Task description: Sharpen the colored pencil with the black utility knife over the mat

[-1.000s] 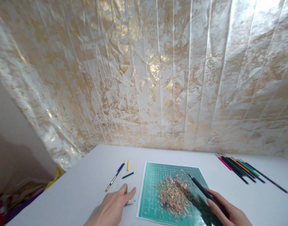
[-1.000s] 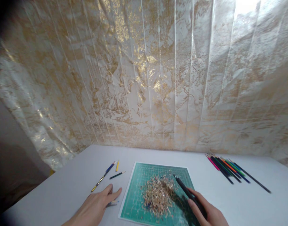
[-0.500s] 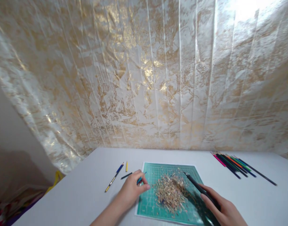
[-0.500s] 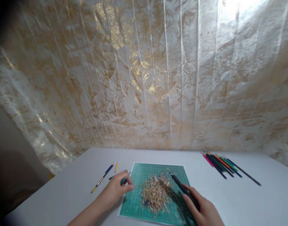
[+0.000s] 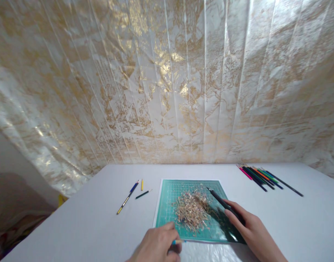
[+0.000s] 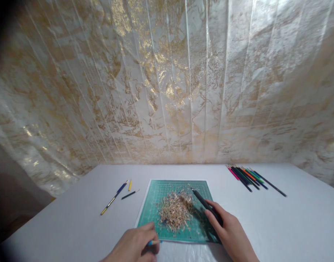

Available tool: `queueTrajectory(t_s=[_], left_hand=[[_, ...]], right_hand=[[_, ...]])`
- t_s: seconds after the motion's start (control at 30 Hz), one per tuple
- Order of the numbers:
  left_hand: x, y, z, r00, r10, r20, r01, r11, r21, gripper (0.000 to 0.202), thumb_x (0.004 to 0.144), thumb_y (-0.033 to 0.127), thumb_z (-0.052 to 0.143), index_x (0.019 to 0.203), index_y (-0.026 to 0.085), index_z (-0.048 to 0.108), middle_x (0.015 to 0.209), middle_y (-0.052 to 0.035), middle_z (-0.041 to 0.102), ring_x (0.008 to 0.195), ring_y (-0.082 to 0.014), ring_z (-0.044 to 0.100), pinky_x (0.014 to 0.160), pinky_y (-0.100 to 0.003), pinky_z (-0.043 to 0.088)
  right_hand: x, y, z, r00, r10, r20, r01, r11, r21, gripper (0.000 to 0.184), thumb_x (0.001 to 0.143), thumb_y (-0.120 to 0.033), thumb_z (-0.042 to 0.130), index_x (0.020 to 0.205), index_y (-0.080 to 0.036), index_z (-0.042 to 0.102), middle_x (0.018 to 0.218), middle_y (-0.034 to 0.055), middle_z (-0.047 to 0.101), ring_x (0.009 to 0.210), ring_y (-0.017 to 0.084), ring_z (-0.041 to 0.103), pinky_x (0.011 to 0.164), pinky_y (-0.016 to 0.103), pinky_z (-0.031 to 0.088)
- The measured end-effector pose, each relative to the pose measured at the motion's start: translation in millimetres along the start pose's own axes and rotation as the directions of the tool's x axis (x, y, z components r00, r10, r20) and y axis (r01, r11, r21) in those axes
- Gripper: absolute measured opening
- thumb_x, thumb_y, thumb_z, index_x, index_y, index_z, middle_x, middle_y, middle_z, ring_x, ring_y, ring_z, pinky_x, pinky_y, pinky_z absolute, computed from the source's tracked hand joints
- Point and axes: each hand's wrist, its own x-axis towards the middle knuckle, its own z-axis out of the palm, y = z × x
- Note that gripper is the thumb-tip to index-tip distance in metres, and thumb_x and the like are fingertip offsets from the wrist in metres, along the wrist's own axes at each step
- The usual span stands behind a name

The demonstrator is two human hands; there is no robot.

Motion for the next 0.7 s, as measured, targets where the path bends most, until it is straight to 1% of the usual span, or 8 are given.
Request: queueTrajectory(t_s=[0.23, 0.3, 0.4, 0.47, 0.53, 0.57, 0.63, 0.7], left_hand=[[8.5, 14.0, -1.1, 0.999, 0.017, 0.036, -0.02, 0.994, 0.103, 0.017, 0.072, 0.013, 0.052, 0.076, 0.023, 0.066, 0.099, -0.0109, 0.071, 0.081, -0.0322, 0.069, 0.069, -0.039, 0.05], [11.8, 13.3, -7.4, 0.999, 0.02, -0.033, -0.017, 0.997, 0.077, 0.017, 0.075, 0.015, 0.051, 0.081, 0.023, 0.065, 0.099, -0.0102, 0.069, 0.084, -0.0312, 0.068, 0.072, -0.038, 0.048], [23.5, 7.9, -21.8, 0.975, 0.007, -0.224, -0.011, 1.0, -0.016, 0.015, 0.084, 0.023, 0.046, 0.087, 0.023, 0.061, 0.098, -0.0075, 0.065, 0.09, -0.0265, 0.063, 0.079, -0.036, 0.044], [35.2, 3.8, -28.5, 0.948, -0.01, -0.317, -0.026, 0.993, -0.111, 0.016, 0.088, 0.03, 0.044, 0.082, 0.022, 0.057, 0.09, -0.005, 0.063, 0.086, -0.0231, 0.06, 0.078, -0.033, 0.043], [47.6, 1.1, -28.9, 0.931, -0.027, -0.365, -0.052, 0.977, -0.206, 0.028, 0.092, 0.037, 0.037, 0.075, 0.022, 0.054, 0.079, -0.0037, 0.06, 0.08, -0.0216, 0.059, 0.077, -0.031, 0.043], [53.3, 0.4, -26.8, 0.921, -0.04, -0.388, -0.066, 0.965, -0.256, 0.026, 0.092, 0.035, 0.036, 0.078, 0.022, 0.055, 0.083, -0.0046, 0.062, 0.083, -0.0213, 0.059, 0.079, -0.03, 0.044], [63.3, -0.2, -19.8, 0.905, -0.066, -0.421, -0.096, 0.931, -0.352, 0.022, 0.084, 0.022, 0.042, 0.101, 0.019, 0.057, 0.107, -0.008, 0.063, 0.099, -0.0205, 0.058, 0.088, -0.029, 0.043], [71.6, -0.6, -12.1, 0.904, -0.086, -0.419, -0.116, 0.893, -0.435, 0.04, 0.08, 0.02, 0.047, 0.119, 0.018, 0.053, 0.125, -0.0107, 0.057, 0.115, -0.0212, 0.053, 0.095, -0.029, 0.041]], right_hand=[[1.2, -1.0, 0.9, 1.0, 0.01, -0.005, -0.01, 1.0, 0.003, 0.052, 0.088, -0.059, 0.046, 0.118, -0.023, 0.067, 0.108, 0.0077, 0.077, 0.091, 0.026, 0.072, 0.08, 0.034, 0.053], [0.9, -1.6, 1.5, 1.0, 0.017, -0.003, -0.017, 1.0, 0.001, 0.051, 0.088, -0.06, 0.046, 0.117, -0.023, 0.066, 0.106, 0.0071, 0.077, 0.091, 0.026, 0.072, 0.079, 0.034, 0.053], [0.5, -2.0, 2.3, 1.0, 0.02, 0.019, -0.02, 1.0, -0.002, 0.051, 0.088, -0.06, 0.046, 0.118, -0.023, 0.065, 0.106, 0.0065, 0.077, 0.093, 0.026, 0.072, 0.08, 0.034, 0.053], [0.1, -2.2, 2.6, 0.999, 0.018, 0.033, -0.018, 1.0, 0.0, 0.051, 0.089, -0.059, 0.045, 0.12, -0.023, 0.064, 0.109, 0.0067, 0.076, 0.096, 0.026, 0.071, 0.083, 0.034, 0.052], [-0.4, -2.6, 2.7, 0.999, 0.018, 0.044, -0.018, 1.0, 0.0, 0.052, 0.09, -0.059, 0.044, 0.121, -0.022, 0.063, 0.111, 0.0072, 0.076, 0.098, 0.026, 0.07, 0.085, 0.034, 0.051], [-0.7, -2.8, 2.6, 0.999, 0.018, 0.048, -0.018, 1.0, -0.001, 0.052, 0.09, -0.059, 0.043, 0.121, -0.022, 0.063, 0.112, 0.0074, 0.075, 0.099, 0.026, 0.07, 0.086, 0.034, 0.051], [-1.5, -3.4, 2.7, 0.998, 0.014, 0.059, -0.014, 1.0, -0.007, 0.052, 0.091, -0.059, 0.041, 0.121, -0.022, 0.063, 0.11, 0.008, 0.076, 0.097, 0.026, 0.071, 0.085, 0.035, 0.052], [-2.1, -3.8, 2.8, 0.997, 0.003, 0.071, -0.002, 1.0, -0.019, 0.051, 0.091, -0.057, 0.042, 0.121, -0.022, 0.062, 0.109, 0.0088, 0.076, 0.096, 0.026, 0.071, 0.084, 0.035, 0.053]])
